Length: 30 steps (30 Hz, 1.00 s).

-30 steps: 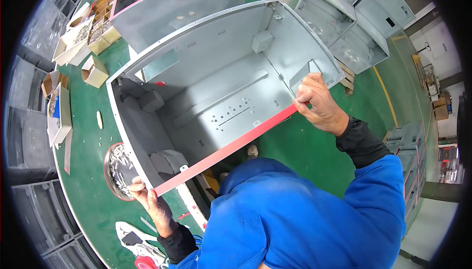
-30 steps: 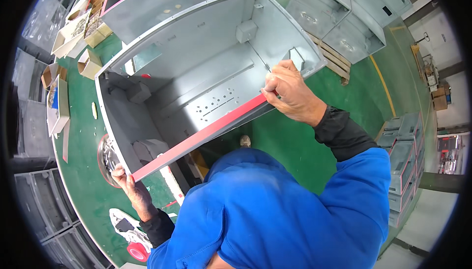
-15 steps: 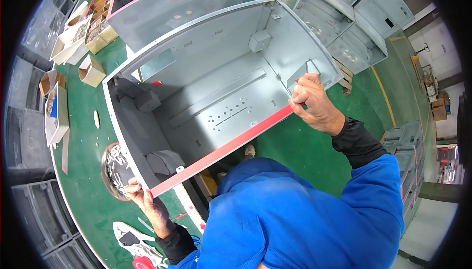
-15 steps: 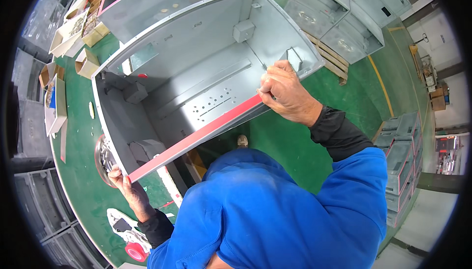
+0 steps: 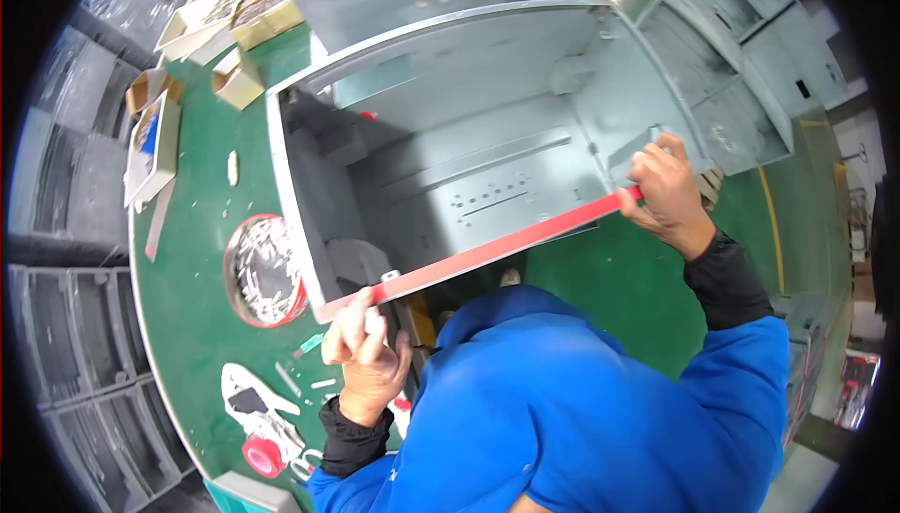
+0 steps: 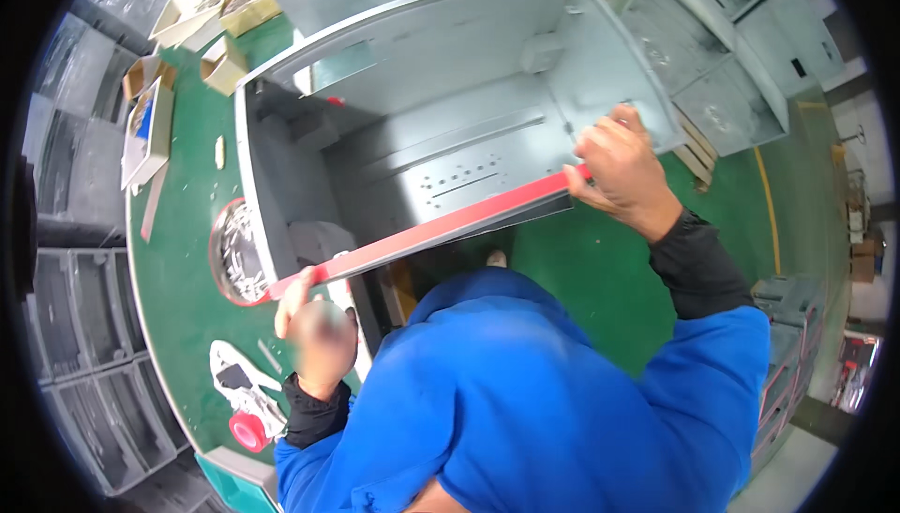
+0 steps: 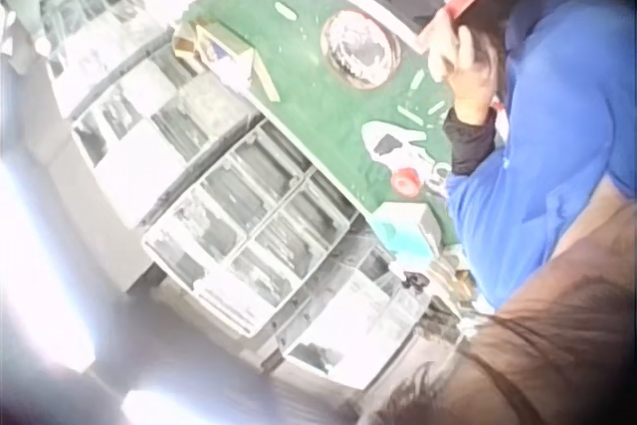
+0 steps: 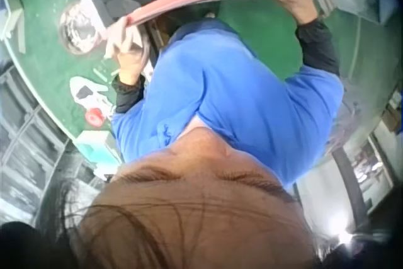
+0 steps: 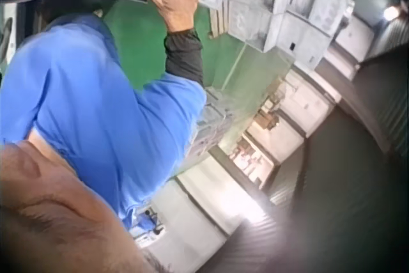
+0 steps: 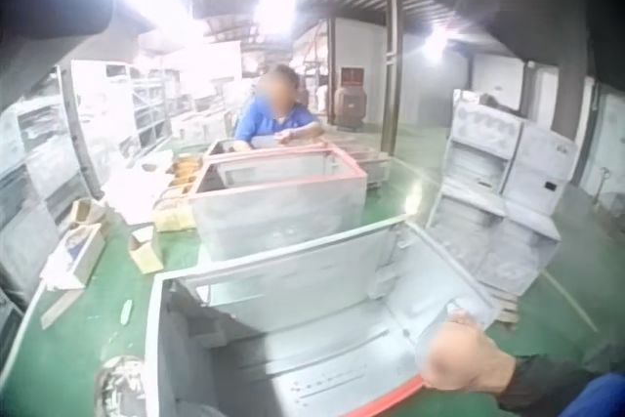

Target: The person applies red protective tape to the edges of a grey metal appliance casing using a tape dispenser. They then insert small white plastic plugs into the interior holes of the casing. Finally, they place the finished unit onto a stack of similar casings on a wooden pallet.

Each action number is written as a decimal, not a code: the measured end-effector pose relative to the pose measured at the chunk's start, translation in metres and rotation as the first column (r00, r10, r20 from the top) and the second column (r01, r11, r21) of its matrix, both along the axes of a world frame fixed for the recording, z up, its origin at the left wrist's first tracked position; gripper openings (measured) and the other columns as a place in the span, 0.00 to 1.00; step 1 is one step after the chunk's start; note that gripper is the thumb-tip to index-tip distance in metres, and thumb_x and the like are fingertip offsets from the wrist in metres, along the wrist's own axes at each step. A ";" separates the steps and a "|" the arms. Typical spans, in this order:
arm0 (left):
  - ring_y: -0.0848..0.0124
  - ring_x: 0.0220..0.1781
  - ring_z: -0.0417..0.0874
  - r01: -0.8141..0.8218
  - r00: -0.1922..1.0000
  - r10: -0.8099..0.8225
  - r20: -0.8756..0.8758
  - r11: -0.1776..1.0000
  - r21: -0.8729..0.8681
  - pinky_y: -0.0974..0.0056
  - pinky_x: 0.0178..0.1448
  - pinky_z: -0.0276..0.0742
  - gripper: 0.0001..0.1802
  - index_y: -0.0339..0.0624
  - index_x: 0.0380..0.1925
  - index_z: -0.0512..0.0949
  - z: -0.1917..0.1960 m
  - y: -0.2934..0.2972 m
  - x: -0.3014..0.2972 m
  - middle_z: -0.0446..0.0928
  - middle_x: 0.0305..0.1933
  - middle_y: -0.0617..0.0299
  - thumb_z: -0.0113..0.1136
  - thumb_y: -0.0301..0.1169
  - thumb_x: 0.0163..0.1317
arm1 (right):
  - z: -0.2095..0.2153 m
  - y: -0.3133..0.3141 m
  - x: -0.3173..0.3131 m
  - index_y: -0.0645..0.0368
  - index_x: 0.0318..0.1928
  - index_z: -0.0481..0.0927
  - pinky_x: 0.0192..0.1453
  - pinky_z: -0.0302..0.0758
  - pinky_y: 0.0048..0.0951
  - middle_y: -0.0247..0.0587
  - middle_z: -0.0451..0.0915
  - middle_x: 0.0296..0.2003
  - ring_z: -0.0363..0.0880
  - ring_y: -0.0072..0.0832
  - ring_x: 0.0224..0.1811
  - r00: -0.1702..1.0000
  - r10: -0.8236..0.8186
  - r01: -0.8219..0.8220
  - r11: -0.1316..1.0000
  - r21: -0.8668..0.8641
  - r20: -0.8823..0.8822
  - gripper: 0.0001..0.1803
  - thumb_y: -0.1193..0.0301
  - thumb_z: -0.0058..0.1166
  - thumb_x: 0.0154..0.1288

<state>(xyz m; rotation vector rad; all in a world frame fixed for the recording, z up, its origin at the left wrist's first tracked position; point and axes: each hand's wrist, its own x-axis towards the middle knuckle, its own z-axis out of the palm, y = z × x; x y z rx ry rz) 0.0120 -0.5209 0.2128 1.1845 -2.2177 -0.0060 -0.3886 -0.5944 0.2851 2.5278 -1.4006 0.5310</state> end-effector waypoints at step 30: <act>0.68 0.61 0.60 0.173 0.960 -0.063 0.273 0.901 -0.399 0.61 0.64 0.43 0.23 0.58 0.40 0.63 -0.021 -0.046 -0.163 0.73 0.58 0.70 0.62 0.37 0.43 | -0.002 0.013 -0.144 0.57 0.30 0.65 0.49 0.64 0.30 0.33 0.67 0.31 0.64 0.30 0.40 0.781 -0.346 0.105 0.893 0.437 0.519 0.07 0.75 0.51 0.59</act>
